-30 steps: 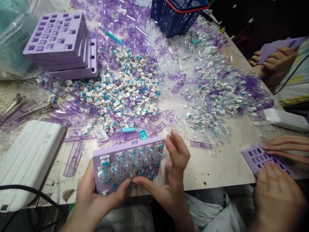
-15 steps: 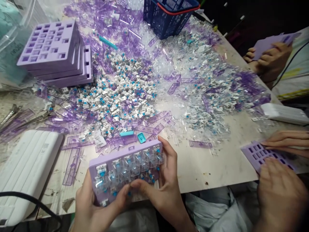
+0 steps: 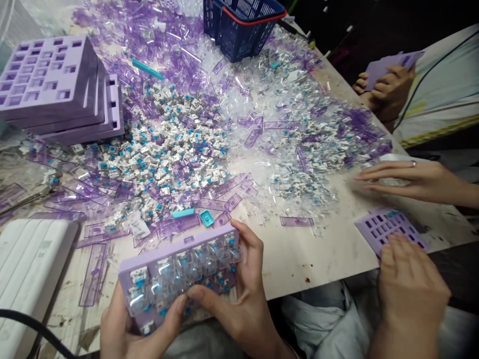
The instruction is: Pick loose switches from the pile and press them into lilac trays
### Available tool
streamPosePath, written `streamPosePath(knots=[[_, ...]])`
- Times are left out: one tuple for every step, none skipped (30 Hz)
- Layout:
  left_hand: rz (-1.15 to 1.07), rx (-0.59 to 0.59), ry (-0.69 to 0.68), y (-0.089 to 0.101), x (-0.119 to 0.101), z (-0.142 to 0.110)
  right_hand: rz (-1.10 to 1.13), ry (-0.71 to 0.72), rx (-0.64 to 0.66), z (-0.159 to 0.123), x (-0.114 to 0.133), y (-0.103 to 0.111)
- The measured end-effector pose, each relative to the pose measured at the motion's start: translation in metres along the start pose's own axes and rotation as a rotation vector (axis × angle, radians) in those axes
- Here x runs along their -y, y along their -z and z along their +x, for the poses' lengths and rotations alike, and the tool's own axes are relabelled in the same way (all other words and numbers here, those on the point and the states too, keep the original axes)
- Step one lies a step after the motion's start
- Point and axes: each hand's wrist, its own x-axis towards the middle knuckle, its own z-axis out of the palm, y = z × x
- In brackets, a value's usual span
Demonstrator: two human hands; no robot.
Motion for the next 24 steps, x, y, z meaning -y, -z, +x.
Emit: streamPosePath(knots=[[-0.012,-0.004,0.008,0.000,0.000,0.001,-0.001,0.012,-0.008,0.000,0.000,0.000],[-0.025,-0.008,0.023,-0.001,0.000,0.001,-0.005,0.025,-0.009,0.000,0.000,0.000],[-0.040,-0.010,0.045,-0.002,-0.001,0.003,-0.015,0.031,-0.006,0.001,-0.001,0.000],[-0.063,-0.008,0.074,-0.003,-0.002,0.004,-0.032,0.028,0.001,0.002,-0.002,0.002],[-0.093,-0.004,0.107,-0.004,-0.003,0.005,-0.055,0.023,0.009,0.003,-0.002,0.003],[-0.124,0.003,0.139,-0.005,-0.004,0.007,-0.084,0.017,0.019,0.005,-0.003,0.005],[-0.156,0.016,0.168,-0.007,-0.004,0.008,-0.114,0.014,0.028,0.007,-0.003,0.007],[-0.191,0.033,0.197,-0.007,-0.005,0.009,-0.143,0.016,0.040,0.009,-0.004,0.009],[-0.221,0.049,0.223,-0.008,-0.005,0.010,-0.167,0.023,0.051,0.011,-0.004,0.010],[-0.240,0.056,0.246,-0.007,-0.004,0.010,-0.187,0.033,0.066,0.013,-0.003,0.012],[-0.250,0.052,0.261,-0.006,-0.003,0.010,-0.202,0.041,0.083,0.014,-0.003,0.013],[-0.253,0.036,0.269,-0.005,-0.001,0.009,-0.212,0.043,0.100,0.014,-0.003,0.014],[-0.248,0.012,0.269,-0.004,0.000,0.008,-0.218,0.040,0.114,0.014,-0.003,0.014],[-0.233,-0.015,0.265,-0.002,0.002,0.007,-0.220,0.034,0.122,0.014,-0.002,0.014],[-0.218,-0.036,0.262,-0.002,0.003,0.006,-0.220,0.029,0.120,0.013,-0.002,0.014],[-0.209,-0.041,0.261,-0.001,0.003,0.005,-0.216,0.026,0.112,0.012,-0.002,0.014],[-0.211,-0.028,0.260,-0.002,0.003,0.005,-0.210,0.025,0.101,0.011,-0.002,0.013],[-0.223,-0.005,0.254,-0.003,0.002,0.005,-0.202,0.028,0.090,0.010,-0.002,0.013],[-0.242,0.017,0.244,-0.004,0.001,0.005,-0.193,0.034,0.079,0.009,-0.002,0.013],[-0.259,0.034,0.231,-0.006,0.000,0.005,-0.183,0.040,0.070,0.009,-0.002,0.012],[-0.269,0.043,0.216,-0.007,-0.001,0.005,-0.176,0.042,0.064,0.008,-0.003,0.012],[-0.271,0.045,0.206,-0.008,-0.001,0.005,-0.175,0.042,0.060,0.008,-0.003,0.011],[-0.267,0.042,0.202,-0.009,-0.001,0.005,-0.178,0.040,0.056,0.007,-0.004,0.011],[-0.260,0.039,0.201,-0.009,-0.001,0.005,-0.184,0.038,0.052,0.007,-0.004,0.010]])
